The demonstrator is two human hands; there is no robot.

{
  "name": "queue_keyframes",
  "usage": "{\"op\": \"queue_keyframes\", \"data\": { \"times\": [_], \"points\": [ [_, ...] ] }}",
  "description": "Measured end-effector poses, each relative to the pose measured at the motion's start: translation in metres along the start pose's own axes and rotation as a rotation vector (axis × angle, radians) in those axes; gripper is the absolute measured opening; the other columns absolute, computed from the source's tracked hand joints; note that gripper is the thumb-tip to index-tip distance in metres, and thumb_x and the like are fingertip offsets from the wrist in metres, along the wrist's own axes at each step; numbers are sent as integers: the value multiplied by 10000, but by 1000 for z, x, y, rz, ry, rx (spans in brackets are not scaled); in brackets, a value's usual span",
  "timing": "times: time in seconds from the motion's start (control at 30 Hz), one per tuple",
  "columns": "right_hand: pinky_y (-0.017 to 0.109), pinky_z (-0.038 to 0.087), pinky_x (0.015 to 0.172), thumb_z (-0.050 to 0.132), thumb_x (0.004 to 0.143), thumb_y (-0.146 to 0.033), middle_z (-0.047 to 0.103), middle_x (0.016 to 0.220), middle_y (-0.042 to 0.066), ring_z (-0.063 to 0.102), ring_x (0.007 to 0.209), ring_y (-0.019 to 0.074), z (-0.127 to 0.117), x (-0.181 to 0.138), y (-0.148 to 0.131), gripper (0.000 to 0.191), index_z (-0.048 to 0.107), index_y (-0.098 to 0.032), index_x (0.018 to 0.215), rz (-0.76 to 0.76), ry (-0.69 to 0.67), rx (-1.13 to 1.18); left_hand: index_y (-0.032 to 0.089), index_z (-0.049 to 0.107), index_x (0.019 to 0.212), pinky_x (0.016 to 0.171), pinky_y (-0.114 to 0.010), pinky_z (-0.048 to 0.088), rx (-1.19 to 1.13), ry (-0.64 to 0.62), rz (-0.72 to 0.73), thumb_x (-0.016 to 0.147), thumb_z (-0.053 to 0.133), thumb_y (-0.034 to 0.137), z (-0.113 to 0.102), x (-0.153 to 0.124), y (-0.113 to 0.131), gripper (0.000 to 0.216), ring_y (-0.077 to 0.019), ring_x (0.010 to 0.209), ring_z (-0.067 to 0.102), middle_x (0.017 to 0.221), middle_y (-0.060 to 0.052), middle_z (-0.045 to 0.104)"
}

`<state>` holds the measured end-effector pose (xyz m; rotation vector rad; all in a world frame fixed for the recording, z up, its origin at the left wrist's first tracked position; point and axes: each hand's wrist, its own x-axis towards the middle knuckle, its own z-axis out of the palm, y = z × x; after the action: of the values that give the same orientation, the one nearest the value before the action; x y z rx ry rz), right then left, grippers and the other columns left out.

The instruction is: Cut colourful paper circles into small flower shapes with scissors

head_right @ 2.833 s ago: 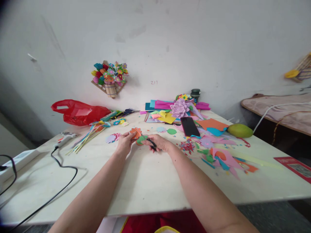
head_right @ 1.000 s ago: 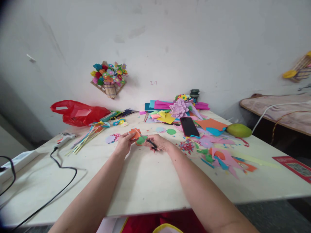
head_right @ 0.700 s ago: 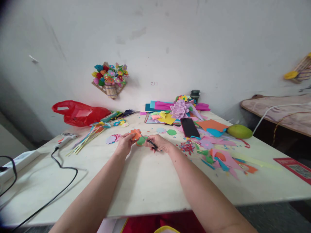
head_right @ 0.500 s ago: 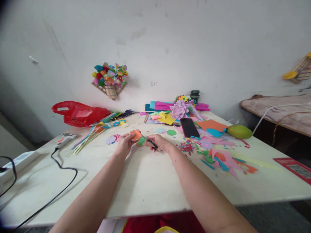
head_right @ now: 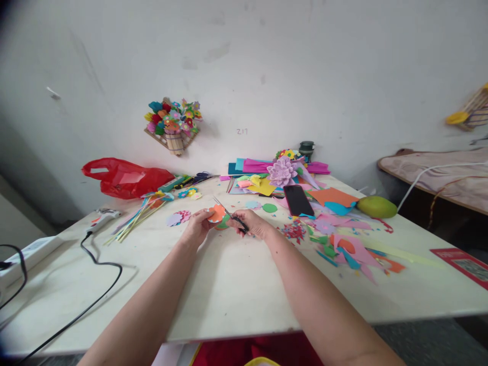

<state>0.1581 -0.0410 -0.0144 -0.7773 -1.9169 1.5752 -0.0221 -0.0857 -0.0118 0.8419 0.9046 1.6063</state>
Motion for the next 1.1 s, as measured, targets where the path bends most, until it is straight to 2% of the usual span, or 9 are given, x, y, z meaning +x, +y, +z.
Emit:
{"op": "queue_keyframes", "data": {
  "times": [0.27, 0.77, 1.1],
  "points": [
    [164, 195, 283, 616, 733, -412, 549, 521, -41, 455, 353, 51, 1, 1, 1, 281, 522, -149, 770, -1, 12, 4, 144, 549, 539, 491, -245, 457, 15, -24, -25, 482, 762, 230, 2, -1, 0, 237, -132, 512, 567, 541, -11, 602],
    [160, 206, 274, 641, 712, -388, 549, 522, -45, 475, 351, 56, 6, 1, 0, 264, 524, -152, 734, -20, 64, 33, 144, 546, 487, 537, -217, 397, 109, 42, 86, 495, 731, 228, 4, 0, -6, 204, -97, 519, 519, 507, 15, 552],
    [161, 195, 279, 659, 694, -377, 538, 505, -46, 463, 341, 55, 9, 0, -5, 266, 531, -147, 735, -17, 98, 28, 149, 540, 485, 568, -227, 413, 120, 49, 98, 502, 733, 220, 5, 0, -7, 206, -100, 534, 513, 502, 24, 523]
  ]
}}
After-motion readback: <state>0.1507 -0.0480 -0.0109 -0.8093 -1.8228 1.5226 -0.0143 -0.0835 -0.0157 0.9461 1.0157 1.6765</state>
